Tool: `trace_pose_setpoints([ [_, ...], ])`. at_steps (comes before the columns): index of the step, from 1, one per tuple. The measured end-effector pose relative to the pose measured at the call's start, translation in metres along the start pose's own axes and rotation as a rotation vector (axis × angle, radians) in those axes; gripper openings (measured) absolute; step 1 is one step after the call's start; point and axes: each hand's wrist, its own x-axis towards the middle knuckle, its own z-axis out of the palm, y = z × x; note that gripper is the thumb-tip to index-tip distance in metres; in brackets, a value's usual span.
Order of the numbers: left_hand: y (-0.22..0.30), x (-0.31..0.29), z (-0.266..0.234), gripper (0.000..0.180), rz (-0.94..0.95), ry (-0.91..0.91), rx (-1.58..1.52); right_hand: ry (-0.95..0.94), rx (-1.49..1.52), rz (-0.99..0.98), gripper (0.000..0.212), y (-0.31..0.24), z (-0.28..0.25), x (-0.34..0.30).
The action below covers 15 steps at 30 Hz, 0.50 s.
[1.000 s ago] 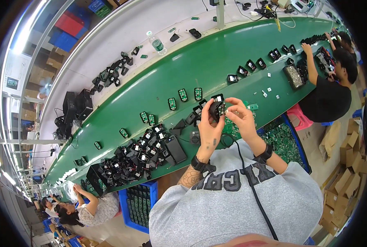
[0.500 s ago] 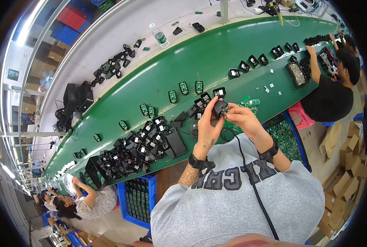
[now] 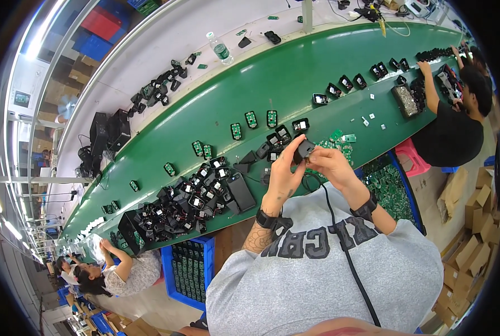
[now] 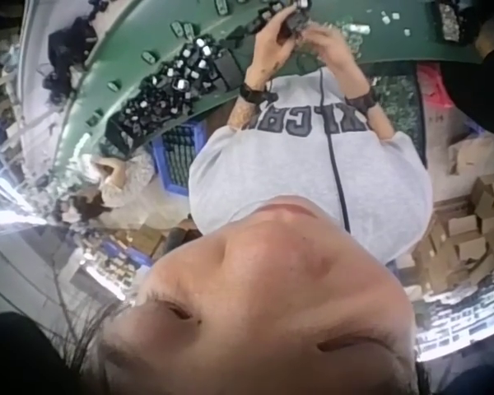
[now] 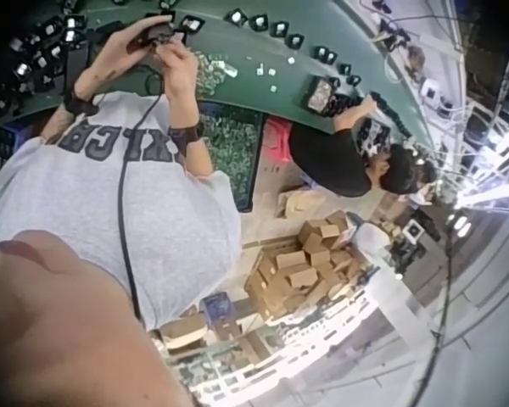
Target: The person picks up a green circuit board and a black plastic housing, fits the board into the housing, and places the assembled unit onto the green conveyor belt before repeating the process.
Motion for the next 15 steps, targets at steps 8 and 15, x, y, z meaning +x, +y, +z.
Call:
trace_pose_setpoints([
  [8, 0.007, -0.001, 0.004, 0.063, -0.074, 0.003, -0.082, 0.054, -0.29, -0.424, 0.022, -0.006, 0.01, -0.002],
  [15, 0.008, -0.005, 0.003, 0.064, -0.5, -0.02, -0.758, 0.02, -1.047, -0.922, 0.043, -0.047, 0.023, -0.019],
])
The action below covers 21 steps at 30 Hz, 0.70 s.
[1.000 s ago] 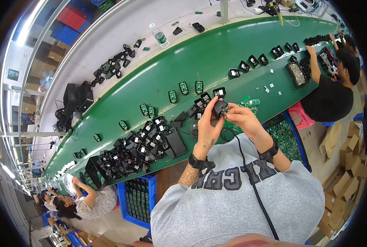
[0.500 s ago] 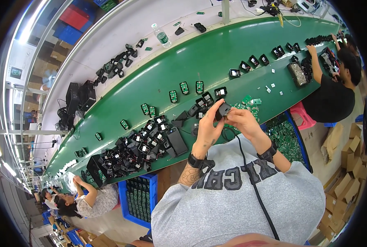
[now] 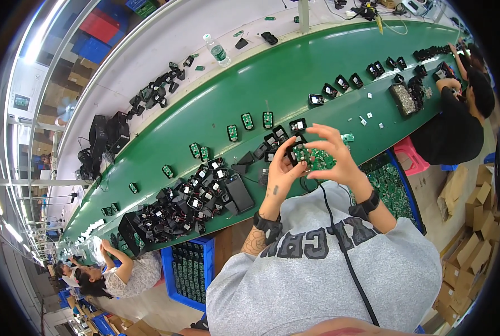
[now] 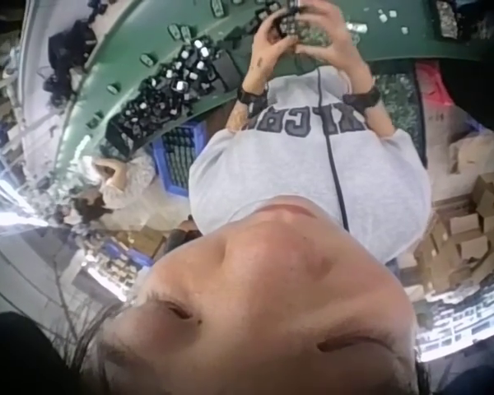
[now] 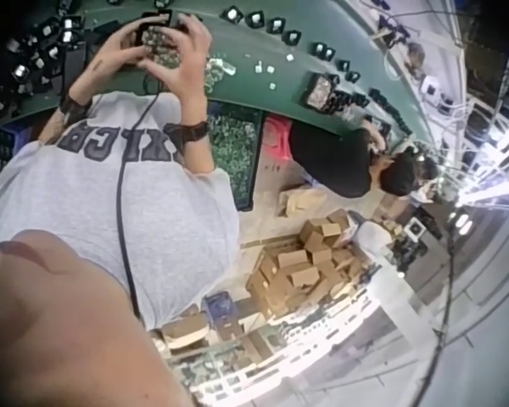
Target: The person picks up a green circuit board and a black plastic housing, fits the board into the housing, and places the assembled unit onto the green conveyor belt before repeating the process.
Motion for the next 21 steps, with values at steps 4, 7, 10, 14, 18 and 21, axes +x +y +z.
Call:
trace_pose_setpoints([
  [4, -0.001, 0.0, -0.007, 0.066, -0.129, -0.076, 0.004, -0.291, -0.254, -0.263, 0.052, 0.008, -0.01, 0.004],
  [7, 0.0, 0.0, -0.006, 0.063, -0.146, -0.092, -0.007, -0.271, -0.221, -0.248, 0.051, 0.013, -0.011, 0.003],
  [10, 0.0, 0.0, -0.011, 0.059, -0.141, -0.121, -0.075, -0.183, -0.22, -0.229, 0.047, 0.017, -0.012, 0.001],
  [14, 0.002, 0.0, -0.006, 0.052, -0.076, -0.081, 0.044, -0.085, -0.097, -0.155, 0.044, 0.015, -0.006, -0.002],
  [18, -0.003, 0.0, 0.007, 0.051, 0.034, -0.025, 0.071, -0.024, -0.156, -0.262, 0.044, 0.011, -0.001, 0.001],
  [21, -0.003, 0.002, 0.007, 0.057, 0.073, 0.077, 0.202, -0.113, -0.233, -0.333, 0.044, 0.014, 0.003, -0.001],
])
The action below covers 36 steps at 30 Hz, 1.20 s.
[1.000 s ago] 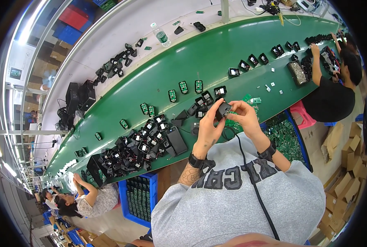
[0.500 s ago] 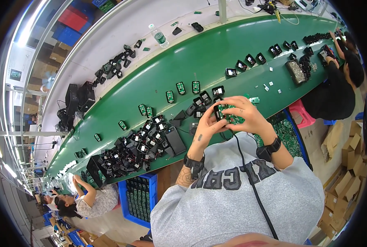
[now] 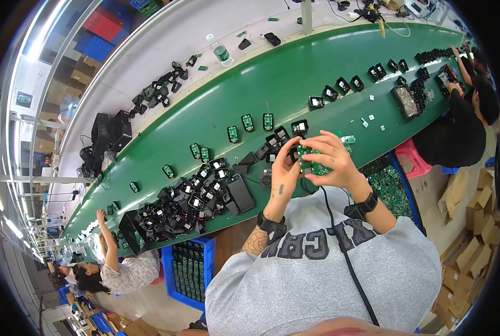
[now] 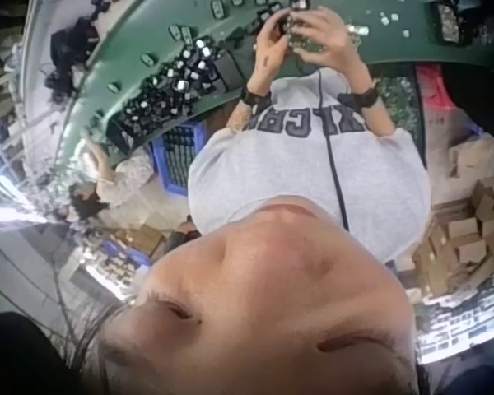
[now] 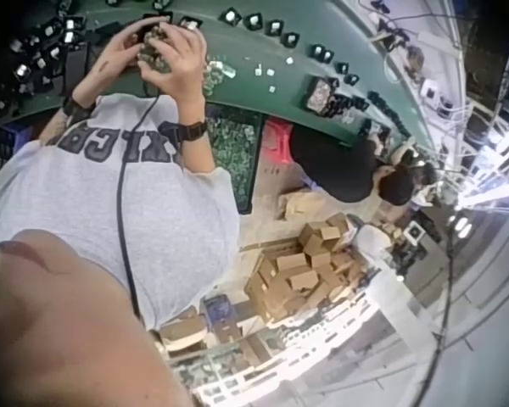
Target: The person picks up a green circuit board and a black plastic housing, fits the board into the housing, and places the assembled unit onto the green conveyor belt before repeating the process.
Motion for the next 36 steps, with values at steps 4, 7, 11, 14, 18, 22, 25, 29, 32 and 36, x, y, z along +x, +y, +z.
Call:
trace_pose_setpoints([
  [4, -0.001, 0.0, -0.004, 0.061, -0.111, -0.089, -0.433, -0.003, -0.073, -0.009, 0.04, 0.0, -0.004, 0.006],
  [7, 0.001, -0.001, -0.007, 0.062, -0.107, -0.139, -0.452, -0.08, -0.077, -0.008, 0.039, 0.001, -0.005, 0.006],
  [11, 0.004, -0.005, -0.003, 0.064, -0.071, -0.1, -0.112, -0.143, -0.019, 0.023, 0.042, 0.005, -0.006, 0.008],
  [14, 0.004, -0.006, -0.005, 0.064, -0.119, -0.108, -0.203, -0.125, 0.108, 0.124, 0.043, -0.001, -0.005, 0.011],
  [18, 0.005, -0.004, 0.002, 0.062, -0.046, -0.127, -0.187, 0.202, 0.936, 0.81, 0.04, -0.005, 0.022, 0.003],
  [22, -0.017, 0.001, 0.002, 0.056, 0.043, -0.071, -0.094, 0.03, 1.014, 0.903, 0.037, 0.011, 0.034, -0.003],
  [25, -0.031, 0.003, 0.001, 0.052, 0.112, -0.035, -0.003, 0.048, 1.041, 0.898, 0.037, 0.019, 0.046, -0.009],
  [29, -0.059, 0.011, -0.017, 0.051, 0.06, -0.001, 0.092, 0.073, 1.078, 0.927, 0.036, 0.041, 0.077, -0.027],
  [32, -0.074, 0.013, -0.056, 0.062, -0.226, -0.011, 0.263, -0.081, 0.987, 1.045, 0.036, 0.085, 0.109, -0.032],
  [36, -0.096, -0.013, -0.089, 0.063, -0.272, 0.227, 0.14, 0.096, 0.445, 0.958, 0.034, 0.198, 0.17, -0.031],
])
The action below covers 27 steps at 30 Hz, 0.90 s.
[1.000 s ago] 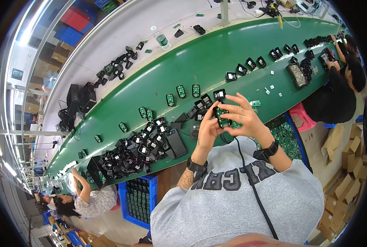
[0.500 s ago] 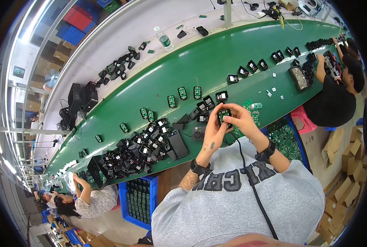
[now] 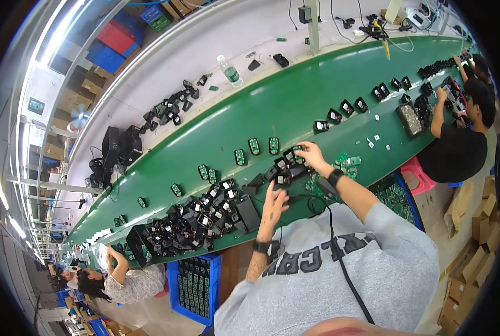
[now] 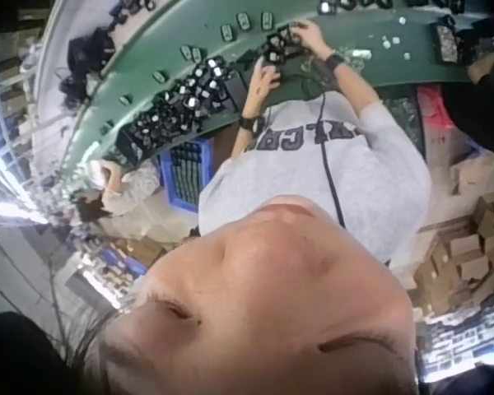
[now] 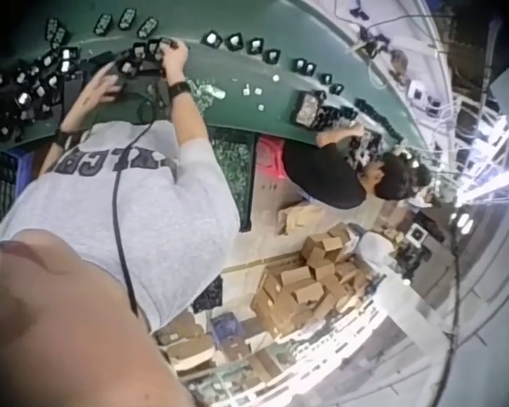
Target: The person picks up a green circuit board and a black plastic housing, fits the board into the housing, and places the assembled unit onto the green conveyor belt before repeating the process.
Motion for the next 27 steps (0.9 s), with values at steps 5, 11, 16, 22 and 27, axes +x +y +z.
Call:
trace_pose_setpoints([
  [5, -0.008, -0.039, -0.039, 0.052, -0.029, 0.072, -0.006, 0.162, -0.219, -0.013, 0.038, 0.002, 0.013, 0.076],
  [11, -0.007, -0.049, -0.059, 0.045, -0.047, 0.219, 0.001, 0.181, -0.294, -0.132, 0.039, 0.011, 0.023, 0.094],
  [16, -0.008, -0.044, -0.071, 0.041, -0.057, 0.266, 0.065, 0.302, -0.749, -0.344, 0.055, -0.005, -0.012, 0.083],
  [22, 0.013, 0.0, -0.04, 0.037, 0.068, 0.082, 0.178, 0.122, -1.005, -0.291, 0.047, 0.007, -0.094, 0.086],
  [27, 0.054, 0.016, 0.016, 0.055, 0.223, -0.015, 0.01, 0.057, 0.148, -0.146, 0.049, -0.098, -0.061, 0.017],
])
